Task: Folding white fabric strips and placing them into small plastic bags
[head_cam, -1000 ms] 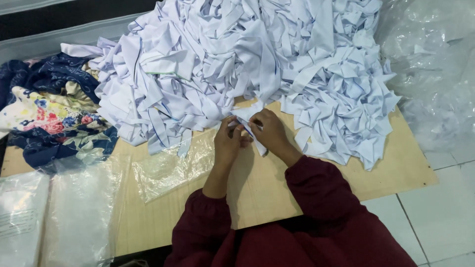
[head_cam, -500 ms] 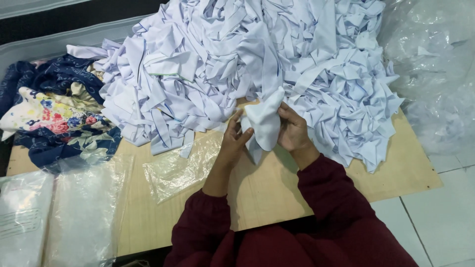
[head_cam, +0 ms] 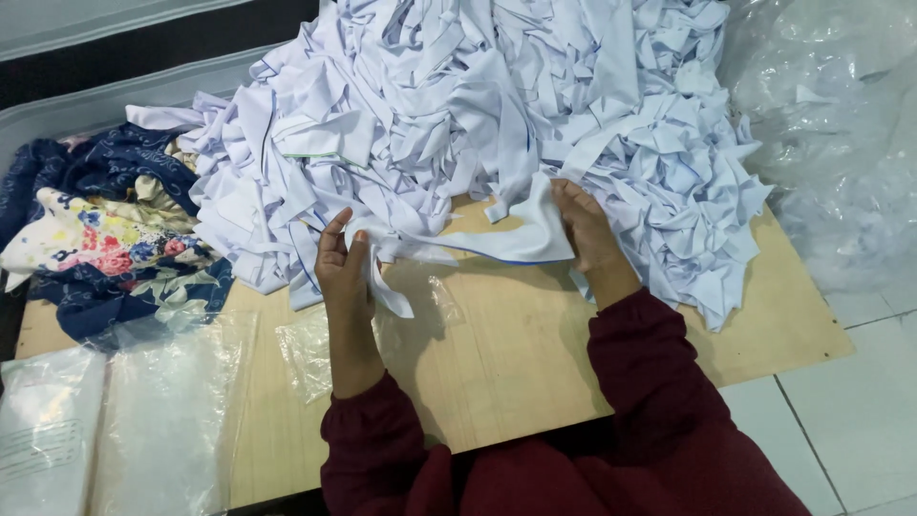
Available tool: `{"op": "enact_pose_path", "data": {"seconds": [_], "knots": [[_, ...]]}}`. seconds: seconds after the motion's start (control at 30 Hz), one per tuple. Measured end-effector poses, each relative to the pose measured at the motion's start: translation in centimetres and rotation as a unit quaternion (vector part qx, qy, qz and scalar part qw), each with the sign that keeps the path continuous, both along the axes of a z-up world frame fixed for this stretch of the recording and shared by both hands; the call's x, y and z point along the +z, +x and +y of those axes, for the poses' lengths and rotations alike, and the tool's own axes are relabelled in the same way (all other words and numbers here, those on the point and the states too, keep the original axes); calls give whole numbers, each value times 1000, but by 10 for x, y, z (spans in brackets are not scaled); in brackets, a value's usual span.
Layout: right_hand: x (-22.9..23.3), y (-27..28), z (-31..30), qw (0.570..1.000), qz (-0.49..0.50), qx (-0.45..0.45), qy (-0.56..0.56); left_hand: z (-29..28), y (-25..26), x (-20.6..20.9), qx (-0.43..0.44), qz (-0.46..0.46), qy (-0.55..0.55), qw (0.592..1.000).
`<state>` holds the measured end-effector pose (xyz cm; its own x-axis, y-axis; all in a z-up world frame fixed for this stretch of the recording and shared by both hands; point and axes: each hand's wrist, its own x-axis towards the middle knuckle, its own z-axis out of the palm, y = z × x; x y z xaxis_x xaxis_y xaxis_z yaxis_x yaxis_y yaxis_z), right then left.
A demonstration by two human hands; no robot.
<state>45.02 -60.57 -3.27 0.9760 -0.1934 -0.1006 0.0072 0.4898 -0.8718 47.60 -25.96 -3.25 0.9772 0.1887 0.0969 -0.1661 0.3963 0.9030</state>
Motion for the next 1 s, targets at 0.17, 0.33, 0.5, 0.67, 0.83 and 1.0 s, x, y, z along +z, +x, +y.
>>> {"op": "enact_pose_path", "data": {"seconds": [0.17,0.33,0.5,0.67,0.83,1.0], "knots": [[-28,12,11,995,-52,-24,-83,19,0,-9,-17,30,93,995],[-25,13,-13,976,-80,-122,-161,49,-23,26,-47,90,190,977],[-27,16,-27,976,-93,-152,-122,84,-48,68,-132,146,467,862],[-44,20,-23,981,-80,-131,-120,137,-56,25,-83,212,593,772],[-42,11,-7,946,-9,-46,-319,158,-73,15,-33,191,460,866],[-4,-2,11,849,-52,-151,-504,111,-74,48,-78,182,238,951]]}}
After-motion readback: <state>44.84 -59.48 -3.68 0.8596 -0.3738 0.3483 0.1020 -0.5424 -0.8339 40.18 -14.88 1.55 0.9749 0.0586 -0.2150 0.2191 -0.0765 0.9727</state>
